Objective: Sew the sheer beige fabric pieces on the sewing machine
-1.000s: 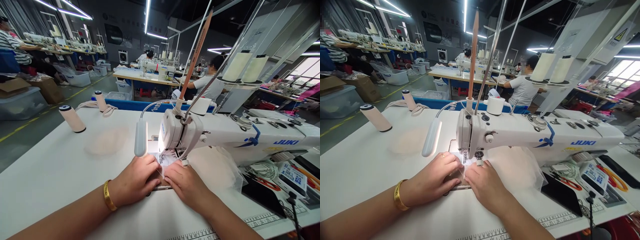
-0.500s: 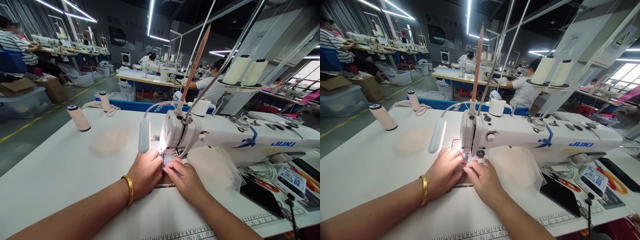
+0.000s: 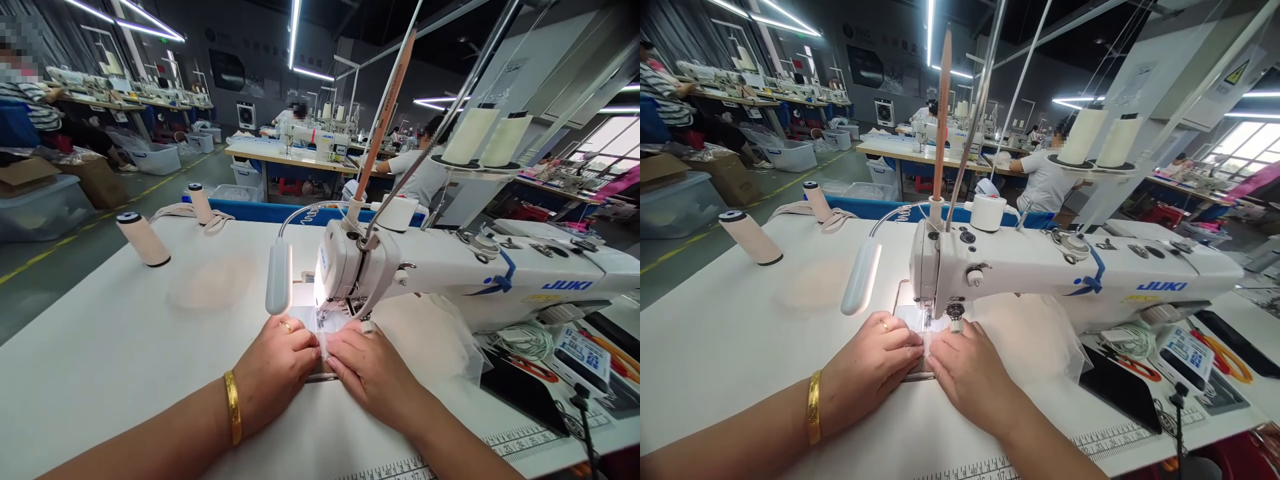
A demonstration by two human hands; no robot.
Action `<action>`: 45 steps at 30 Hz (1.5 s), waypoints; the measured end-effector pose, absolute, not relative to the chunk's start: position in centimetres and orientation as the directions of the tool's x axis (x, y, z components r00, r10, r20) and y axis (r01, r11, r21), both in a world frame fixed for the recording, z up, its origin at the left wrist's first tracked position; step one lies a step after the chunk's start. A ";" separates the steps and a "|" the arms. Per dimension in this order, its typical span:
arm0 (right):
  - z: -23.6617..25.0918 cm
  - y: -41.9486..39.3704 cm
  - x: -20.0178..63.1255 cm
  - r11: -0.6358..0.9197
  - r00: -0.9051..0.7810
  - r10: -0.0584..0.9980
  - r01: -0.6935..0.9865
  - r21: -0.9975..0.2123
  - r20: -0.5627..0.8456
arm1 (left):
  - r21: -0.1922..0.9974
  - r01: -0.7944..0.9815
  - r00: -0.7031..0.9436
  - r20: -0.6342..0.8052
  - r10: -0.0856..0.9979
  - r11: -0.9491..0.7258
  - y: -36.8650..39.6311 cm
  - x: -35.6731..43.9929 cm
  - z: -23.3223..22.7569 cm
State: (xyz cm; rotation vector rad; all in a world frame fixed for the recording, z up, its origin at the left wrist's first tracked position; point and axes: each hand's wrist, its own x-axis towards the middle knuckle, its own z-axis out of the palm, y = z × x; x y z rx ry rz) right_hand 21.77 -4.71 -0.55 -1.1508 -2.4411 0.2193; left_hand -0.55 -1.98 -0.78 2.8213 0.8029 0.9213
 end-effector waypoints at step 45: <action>-1.4 -4.0 21.3 0.672 -0.537 0.721 0.695 -0.255 0.437 | 0.171 0.603 0.664 0.433 0.609 -0.779 -0.6 -0.6 -0.6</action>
